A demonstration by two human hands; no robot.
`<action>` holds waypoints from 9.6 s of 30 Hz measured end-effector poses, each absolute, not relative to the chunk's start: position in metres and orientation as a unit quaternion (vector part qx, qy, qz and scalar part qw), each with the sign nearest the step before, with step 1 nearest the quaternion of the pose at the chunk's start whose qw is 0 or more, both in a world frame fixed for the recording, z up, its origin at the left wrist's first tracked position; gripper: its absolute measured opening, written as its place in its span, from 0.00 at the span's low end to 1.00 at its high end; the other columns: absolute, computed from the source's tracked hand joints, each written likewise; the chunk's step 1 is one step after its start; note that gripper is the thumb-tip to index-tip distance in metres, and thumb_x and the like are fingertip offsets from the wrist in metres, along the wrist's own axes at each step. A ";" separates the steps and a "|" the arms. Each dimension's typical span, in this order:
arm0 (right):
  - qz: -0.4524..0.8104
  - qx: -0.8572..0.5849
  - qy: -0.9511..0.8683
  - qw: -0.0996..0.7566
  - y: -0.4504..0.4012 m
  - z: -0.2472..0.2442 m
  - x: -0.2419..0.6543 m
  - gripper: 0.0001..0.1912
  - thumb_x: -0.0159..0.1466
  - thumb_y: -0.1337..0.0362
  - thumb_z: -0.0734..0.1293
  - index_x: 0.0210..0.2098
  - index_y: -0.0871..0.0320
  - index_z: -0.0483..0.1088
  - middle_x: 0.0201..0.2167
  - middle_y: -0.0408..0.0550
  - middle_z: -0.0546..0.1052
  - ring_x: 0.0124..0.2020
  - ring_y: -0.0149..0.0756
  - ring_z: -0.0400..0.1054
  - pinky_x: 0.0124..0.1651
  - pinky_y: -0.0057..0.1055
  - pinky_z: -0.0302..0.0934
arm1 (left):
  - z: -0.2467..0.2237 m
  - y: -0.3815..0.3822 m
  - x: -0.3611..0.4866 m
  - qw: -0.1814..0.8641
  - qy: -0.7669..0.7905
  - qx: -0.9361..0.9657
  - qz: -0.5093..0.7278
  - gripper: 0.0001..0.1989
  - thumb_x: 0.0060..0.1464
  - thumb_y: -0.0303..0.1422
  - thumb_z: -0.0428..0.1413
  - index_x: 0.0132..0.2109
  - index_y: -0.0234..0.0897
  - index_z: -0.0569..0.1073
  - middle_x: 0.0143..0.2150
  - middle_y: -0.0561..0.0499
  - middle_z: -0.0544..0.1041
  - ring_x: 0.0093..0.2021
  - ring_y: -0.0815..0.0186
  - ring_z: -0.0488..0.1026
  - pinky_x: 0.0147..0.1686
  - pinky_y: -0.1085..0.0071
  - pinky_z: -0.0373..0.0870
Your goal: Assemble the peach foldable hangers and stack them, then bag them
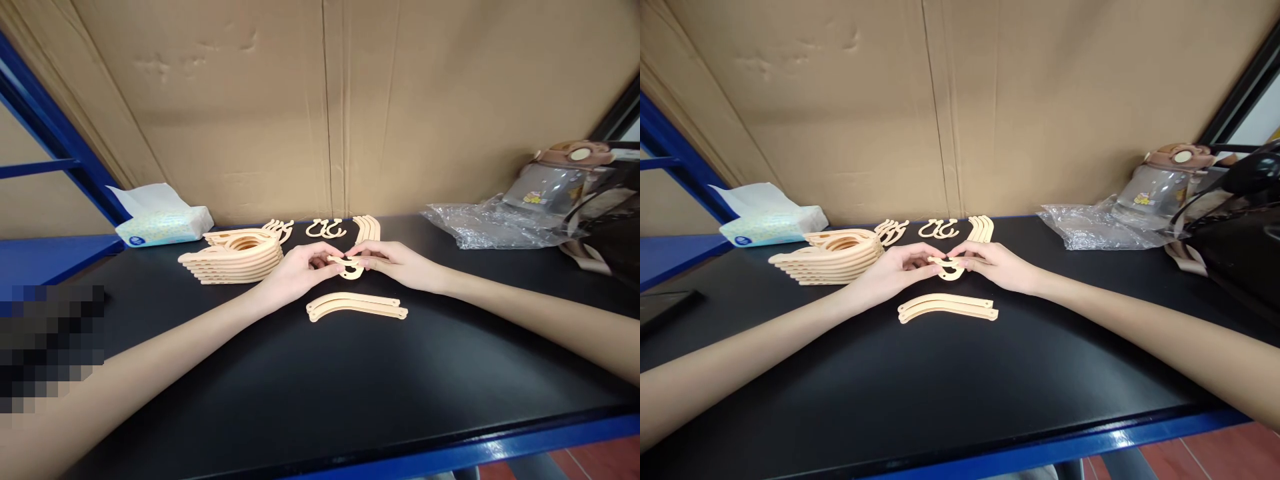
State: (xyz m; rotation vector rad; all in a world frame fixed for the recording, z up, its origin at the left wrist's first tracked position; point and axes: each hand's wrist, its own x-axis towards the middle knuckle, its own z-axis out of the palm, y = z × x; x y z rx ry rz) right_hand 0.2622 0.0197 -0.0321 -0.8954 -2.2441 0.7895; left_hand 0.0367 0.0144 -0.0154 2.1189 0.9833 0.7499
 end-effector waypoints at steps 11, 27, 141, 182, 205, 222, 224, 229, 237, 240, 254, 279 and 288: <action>0.345 -0.329 -0.824 0.307 0.021 -0.032 0.261 0.16 0.65 0.55 0.61 0.47 0.55 0.69 0.44 0.47 0.76 0.47 0.36 0.69 0.53 0.35 0.60 | -0.017 0.012 0.039 0.273 0.403 0.828 0.279 0.09 0.56 0.34 0.54 0.43 0.36 0.74 0.35 0.52 0.76 0.33 0.68 0.69 0.32 0.73 0.64; 0.286 -0.377 -0.829 0.297 0.018 -0.029 0.259 0.13 0.64 0.56 0.62 0.42 0.56 0.71 0.33 0.43 0.75 0.32 0.31 0.66 0.35 0.28 0.57 | -0.022 0.014 0.038 0.201 0.388 0.854 0.283 0.06 0.57 0.34 0.55 0.40 0.39 0.75 0.36 0.53 0.74 0.33 0.69 0.69 0.34 0.72 0.65; 0.201 -0.425 -0.799 0.376 0.002 -0.026 0.260 0.21 0.68 0.54 0.55 0.35 0.59 0.73 0.21 0.41 0.69 0.25 0.30 0.64 0.32 0.27 0.55 | 0.013 -0.039 0.016 0.129 0.405 0.869 0.253 0.09 0.60 0.39 0.50 0.41 0.38 0.70 0.37 0.52 0.72 0.36 0.66 0.68 0.33 0.70 0.63; 0.278 -0.410 -0.746 0.446 0.014 -0.027 0.265 0.16 0.64 0.53 0.62 0.36 0.59 0.73 0.26 0.43 0.70 0.27 0.30 0.61 0.31 0.28 0.54 | 0.012 -0.037 0.013 0.295 0.450 0.803 0.257 0.20 0.63 0.45 0.41 0.29 0.38 0.63 0.26 0.54 0.64 0.29 0.66 0.63 0.32 0.70 0.60; 0.397 -0.369 -0.684 0.489 0.016 -0.030 0.265 0.28 0.56 0.56 0.70 0.55 0.54 0.65 0.24 0.41 0.75 0.24 0.29 0.64 0.29 0.30 0.59 | -0.015 -0.022 0.042 -0.046 0.367 0.903 0.218 0.18 0.65 0.38 0.42 0.34 0.36 0.71 0.27 0.52 0.72 0.30 0.64 0.64 0.35 0.67 0.54; 0.529 -0.342 -0.639 0.442 -0.003 -0.014 0.261 0.15 0.54 0.63 0.72 0.41 0.54 0.74 0.38 0.45 0.74 0.36 0.29 0.67 0.40 0.32 0.63 | -0.014 -0.029 0.036 0.011 0.323 0.919 0.226 0.11 0.65 0.31 0.41 0.43 0.36 0.68 0.31 0.51 0.66 0.32 0.64 0.62 0.33 0.68 0.59; 0.548 -0.338 -0.625 0.441 -0.003 -0.015 0.260 0.13 0.54 0.64 0.72 0.40 0.54 0.74 0.37 0.43 0.74 0.37 0.29 0.69 0.43 0.32 0.65 | -0.013 -0.030 0.036 0.009 0.322 0.920 0.224 0.12 0.65 0.31 0.41 0.44 0.36 0.68 0.31 0.52 0.66 0.32 0.64 0.62 0.33 0.69 0.58; 0.574 -0.326 -0.614 0.432 -0.005 -0.015 0.260 0.13 0.54 0.65 0.72 0.39 0.54 0.74 0.36 0.42 0.74 0.37 0.29 0.70 0.47 0.33 0.66 | -0.014 -0.028 0.037 -0.010 0.308 0.925 0.222 0.11 0.64 0.31 0.43 0.39 0.34 0.69 0.29 0.53 0.67 0.30 0.66 0.62 0.34 0.69 0.59; 0.588 -0.314 -0.638 0.386 -0.003 -0.016 0.261 0.10 0.56 0.63 0.72 0.38 0.56 0.75 0.31 0.41 0.74 0.35 0.27 0.69 0.42 0.29 0.65 | -0.019 -0.026 0.034 -0.015 0.281 0.929 0.240 0.11 0.66 0.33 0.42 0.46 0.35 0.67 0.36 0.50 0.69 0.36 0.65 0.65 0.36 0.70 0.62; 0.585 -0.321 -0.645 0.372 -0.003 -0.015 0.261 0.07 0.55 0.63 0.72 0.35 0.56 0.75 0.28 0.40 0.74 0.30 0.24 0.66 0.37 0.27 0.62 | -0.020 -0.025 0.033 -0.001 0.269 0.932 0.243 0.10 0.66 0.33 0.43 0.48 0.36 0.66 0.37 0.50 0.69 0.37 0.66 0.66 0.35 0.72 0.62; 0.467 -0.373 -0.710 0.372 -0.005 -0.005 0.263 0.10 0.53 0.59 0.73 0.32 0.58 0.76 0.26 0.41 0.72 0.24 0.25 0.61 0.30 0.29 0.58 | -0.021 -0.023 0.031 -0.025 0.263 0.930 0.256 0.10 0.65 0.32 0.45 0.48 0.33 0.67 0.36 0.49 0.70 0.36 0.66 0.67 0.36 0.71 0.65; 0.404 -0.396 -0.756 0.331 -0.008 -0.001 0.261 0.13 0.56 0.55 0.70 0.33 0.60 0.76 0.28 0.44 0.74 0.26 0.28 0.62 0.31 0.29 0.58 | -0.020 -0.026 0.030 -0.100 0.265 0.928 0.242 0.14 0.66 0.33 0.44 0.48 0.32 0.70 0.37 0.48 0.74 0.35 0.66 0.70 0.33 0.71 0.66; 0.379 -0.379 -0.779 0.327 -0.009 -0.002 0.261 0.11 0.58 0.56 0.68 0.32 0.58 0.73 0.27 0.41 0.73 0.26 0.27 0.62 0.32 0.29 0.57 | -0.020 -0.027 0.031 -0.091 0.280 0.928 0.227 0.13 0.66 0.33 0.44 0.48 0.34 0.71 0.37 0.49 0.74 0.35 0.65 0.71 0.32 0.72 0.65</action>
